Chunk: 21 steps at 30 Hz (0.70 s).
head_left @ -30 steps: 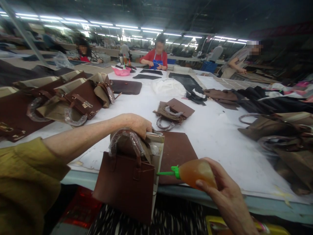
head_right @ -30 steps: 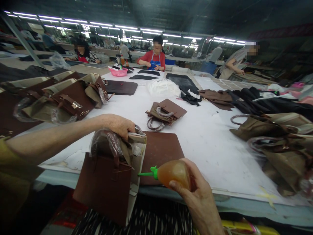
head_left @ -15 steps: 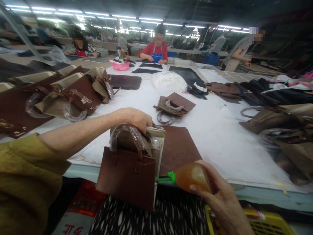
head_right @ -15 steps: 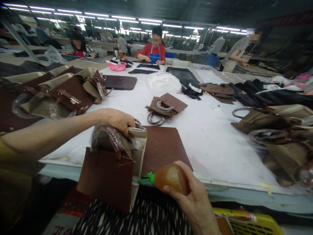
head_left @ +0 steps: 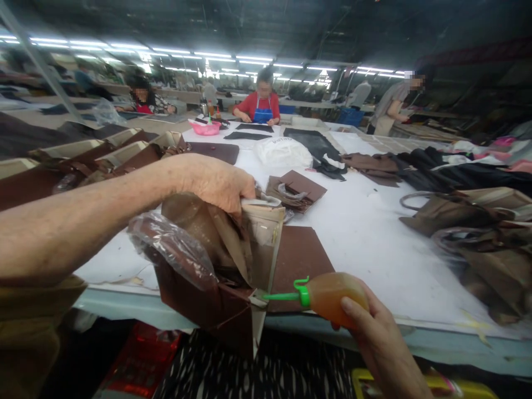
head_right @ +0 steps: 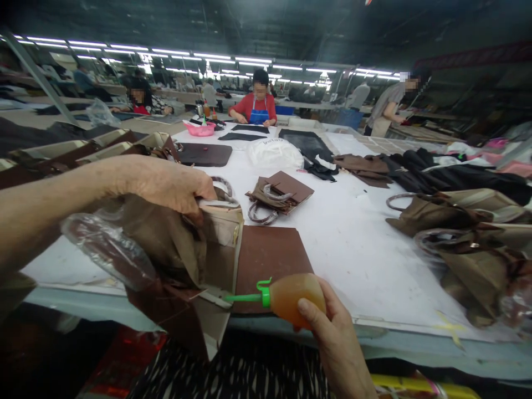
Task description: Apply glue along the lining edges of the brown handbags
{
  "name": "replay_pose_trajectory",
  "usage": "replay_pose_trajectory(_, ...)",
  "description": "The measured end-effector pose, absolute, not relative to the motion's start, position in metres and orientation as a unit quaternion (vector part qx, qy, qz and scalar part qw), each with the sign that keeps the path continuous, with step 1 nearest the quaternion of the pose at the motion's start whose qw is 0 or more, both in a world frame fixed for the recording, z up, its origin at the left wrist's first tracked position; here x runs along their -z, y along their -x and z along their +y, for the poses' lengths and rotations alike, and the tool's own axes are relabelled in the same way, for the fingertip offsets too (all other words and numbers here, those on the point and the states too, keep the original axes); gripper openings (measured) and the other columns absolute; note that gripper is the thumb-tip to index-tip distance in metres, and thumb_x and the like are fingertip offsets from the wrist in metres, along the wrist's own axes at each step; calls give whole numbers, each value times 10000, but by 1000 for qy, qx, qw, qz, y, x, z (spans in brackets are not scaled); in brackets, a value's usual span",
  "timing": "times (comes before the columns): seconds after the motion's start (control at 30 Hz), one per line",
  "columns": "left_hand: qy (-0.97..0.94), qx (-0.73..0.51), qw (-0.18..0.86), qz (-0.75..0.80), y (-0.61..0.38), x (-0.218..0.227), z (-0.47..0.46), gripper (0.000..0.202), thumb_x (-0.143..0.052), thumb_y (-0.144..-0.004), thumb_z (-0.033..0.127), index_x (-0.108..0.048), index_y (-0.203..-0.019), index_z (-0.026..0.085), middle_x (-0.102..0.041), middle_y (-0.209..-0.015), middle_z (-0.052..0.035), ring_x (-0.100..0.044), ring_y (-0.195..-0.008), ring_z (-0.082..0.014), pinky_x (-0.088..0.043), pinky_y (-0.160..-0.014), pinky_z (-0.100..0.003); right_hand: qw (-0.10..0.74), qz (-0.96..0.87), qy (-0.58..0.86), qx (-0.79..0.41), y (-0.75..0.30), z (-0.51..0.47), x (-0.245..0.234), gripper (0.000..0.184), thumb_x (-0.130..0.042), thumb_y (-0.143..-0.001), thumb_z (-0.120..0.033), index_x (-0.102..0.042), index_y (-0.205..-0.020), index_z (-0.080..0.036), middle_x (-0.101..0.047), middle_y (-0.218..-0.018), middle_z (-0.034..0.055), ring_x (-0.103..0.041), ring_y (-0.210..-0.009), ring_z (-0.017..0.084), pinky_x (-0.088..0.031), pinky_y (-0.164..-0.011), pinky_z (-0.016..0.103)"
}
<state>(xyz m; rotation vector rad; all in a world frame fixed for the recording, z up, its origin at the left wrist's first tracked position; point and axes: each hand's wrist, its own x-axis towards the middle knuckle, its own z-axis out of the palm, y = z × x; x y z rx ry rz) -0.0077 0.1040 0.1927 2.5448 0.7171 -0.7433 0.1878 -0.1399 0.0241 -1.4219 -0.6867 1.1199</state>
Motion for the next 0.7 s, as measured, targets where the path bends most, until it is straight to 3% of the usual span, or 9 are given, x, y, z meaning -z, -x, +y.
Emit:
replay_pose_trajectory(0.13,-947,173,51,266,7,-207,98,127,-566,-669,242,-665,-716,178,-610,-622,-19,-524,-561,-169,-361,-517,-269,617,-264,583,-458,-187,-127,-22,404,-661,-741,-384,-564,-1082,-190,-642,-954,63,-579,-785,229,-486,-596,285)
replay_pose_trajectory(0.23,-941,155,-51,297,4,-198,80,123,-559,-683,177,-640,-766,136,-627,-733,-70,-560,-665,-208,-388,-572,-292,630,-266,585,-436,-191,-118,-10,412,-669,-743,-373,-553,-1091,-186,-644,-979,64,-590,-846,248,-500,-668,312)
replay_pose_trajectory(0.37,-938,160,-58,303,5,-157,62,157,-564,-733,211,-601,-860,127,-636,-880,-102,-593,-802,-241,-432,-651,-306,608,-294,622,-396,-195,-109,6,459,-665,-742,-401,-523,-1123,-189,-639,-987,50,-584,-898,259,-516,-659,312)
replay_pose_trajectory(0.53,-955,112,-55,270,12,-106,63,142,-551,-739,236,-572,-836,135,-630,-821,-109,-605,-775,-270,-458,-634,-356,587,-321,648,-364,-196,-95,13,466,-666,-734,-414,-506,-1109,-188,-633,-999,51,-575,-947,267,-500,-769,351)
replay_pose_trajectory(0.7,-960,64,-93,255,13,-88,68,161,-561,-717,177,-543,-870,131,-617,-820,-114,-597,-772,-266,-466,-633,-362,583,-334,665,-327,-197,-75,20,482,-680,-713,-420,-490,-1090,-187,-614,-1012,56,-566,-959,266,-447,-865,396)
